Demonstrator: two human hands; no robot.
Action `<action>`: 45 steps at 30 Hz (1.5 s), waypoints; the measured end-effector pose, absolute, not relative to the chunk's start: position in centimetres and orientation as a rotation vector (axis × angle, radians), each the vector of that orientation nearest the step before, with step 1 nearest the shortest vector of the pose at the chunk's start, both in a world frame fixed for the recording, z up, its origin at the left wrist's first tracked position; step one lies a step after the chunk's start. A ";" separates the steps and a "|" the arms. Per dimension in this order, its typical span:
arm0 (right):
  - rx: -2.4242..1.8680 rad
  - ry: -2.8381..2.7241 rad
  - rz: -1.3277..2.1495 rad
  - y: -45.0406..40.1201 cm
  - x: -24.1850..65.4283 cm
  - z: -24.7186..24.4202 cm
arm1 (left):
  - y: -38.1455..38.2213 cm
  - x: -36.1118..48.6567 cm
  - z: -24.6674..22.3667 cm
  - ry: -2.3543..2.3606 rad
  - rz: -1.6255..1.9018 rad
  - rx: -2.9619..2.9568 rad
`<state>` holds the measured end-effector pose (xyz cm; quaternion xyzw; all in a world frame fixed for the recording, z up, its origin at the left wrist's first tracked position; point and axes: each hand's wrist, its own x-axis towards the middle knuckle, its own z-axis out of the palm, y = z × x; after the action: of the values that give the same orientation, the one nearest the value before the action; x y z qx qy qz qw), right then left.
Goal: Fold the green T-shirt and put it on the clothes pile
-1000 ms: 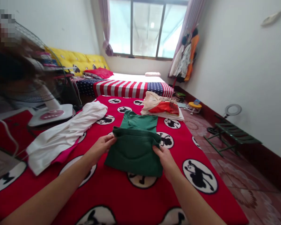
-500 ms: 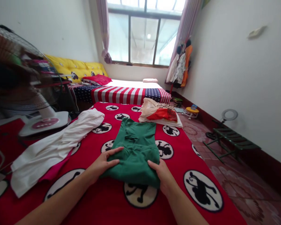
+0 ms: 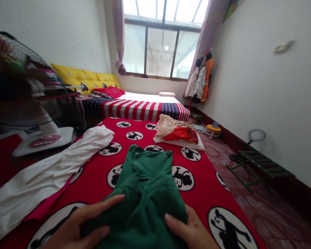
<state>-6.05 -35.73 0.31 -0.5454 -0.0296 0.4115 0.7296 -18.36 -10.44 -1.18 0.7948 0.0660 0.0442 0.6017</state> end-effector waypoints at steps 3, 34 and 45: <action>-1.212 -0.054 0.774 -33.5 -1.8 1.7 | -8.8 -13.0 0.3 0.094 0.291 1.806; -2.201 -0.993 -0.452 -26.2 7.7 -3.7 | -7.7 0.6 -4.4 -0.082 0.577 2.384; -2.830 -0.658 -0.123 -24.5 11.4 -8.2 | -5.4 3.7 -8.7 0.267 0.335 2.807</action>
<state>11.41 -24.48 -8.24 -0.9665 -0.2248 -0.0418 0.1164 3.66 -5.38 -8.67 0.9773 0.0929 0.1167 0.1506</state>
